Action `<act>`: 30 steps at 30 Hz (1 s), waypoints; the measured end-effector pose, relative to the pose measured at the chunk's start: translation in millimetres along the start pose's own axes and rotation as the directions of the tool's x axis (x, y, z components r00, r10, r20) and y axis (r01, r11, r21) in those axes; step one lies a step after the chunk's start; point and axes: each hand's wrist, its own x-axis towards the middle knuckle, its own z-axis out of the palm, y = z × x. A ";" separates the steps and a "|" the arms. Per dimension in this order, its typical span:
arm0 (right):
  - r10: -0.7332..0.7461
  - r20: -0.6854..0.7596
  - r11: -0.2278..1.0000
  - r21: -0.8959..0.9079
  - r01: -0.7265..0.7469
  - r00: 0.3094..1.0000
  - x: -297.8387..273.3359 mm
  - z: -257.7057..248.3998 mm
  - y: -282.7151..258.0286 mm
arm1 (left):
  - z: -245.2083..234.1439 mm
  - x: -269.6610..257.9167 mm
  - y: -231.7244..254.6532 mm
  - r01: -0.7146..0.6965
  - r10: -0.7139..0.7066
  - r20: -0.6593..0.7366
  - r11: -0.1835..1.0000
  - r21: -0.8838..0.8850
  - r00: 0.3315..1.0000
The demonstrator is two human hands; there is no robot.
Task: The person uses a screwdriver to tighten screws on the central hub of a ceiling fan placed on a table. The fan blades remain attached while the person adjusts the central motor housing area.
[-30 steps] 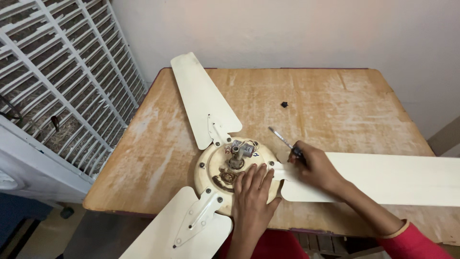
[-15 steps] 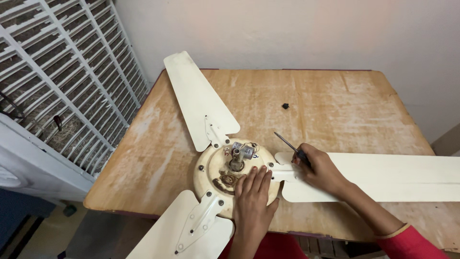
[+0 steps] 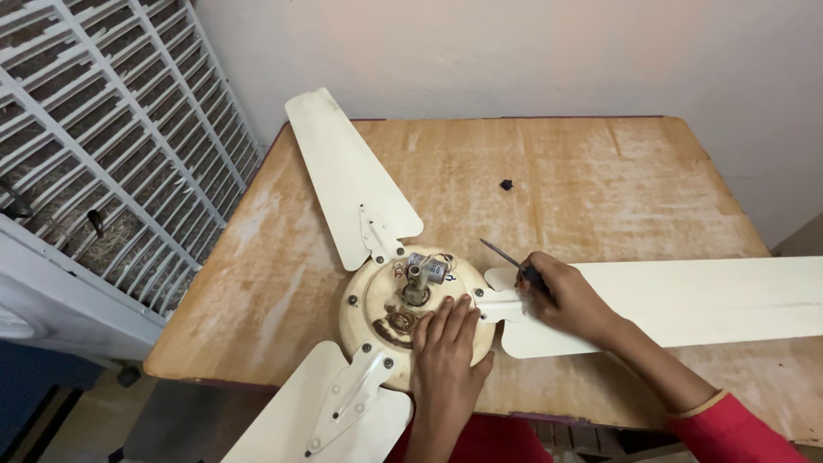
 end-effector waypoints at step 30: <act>-0.058 0.019 0.996 0.071 0.057 0.998 -14.9 22.7 -12.7 | 0.2 0.3 0.2 0.014 -0.014 0.008 1.000 -0.019 1.000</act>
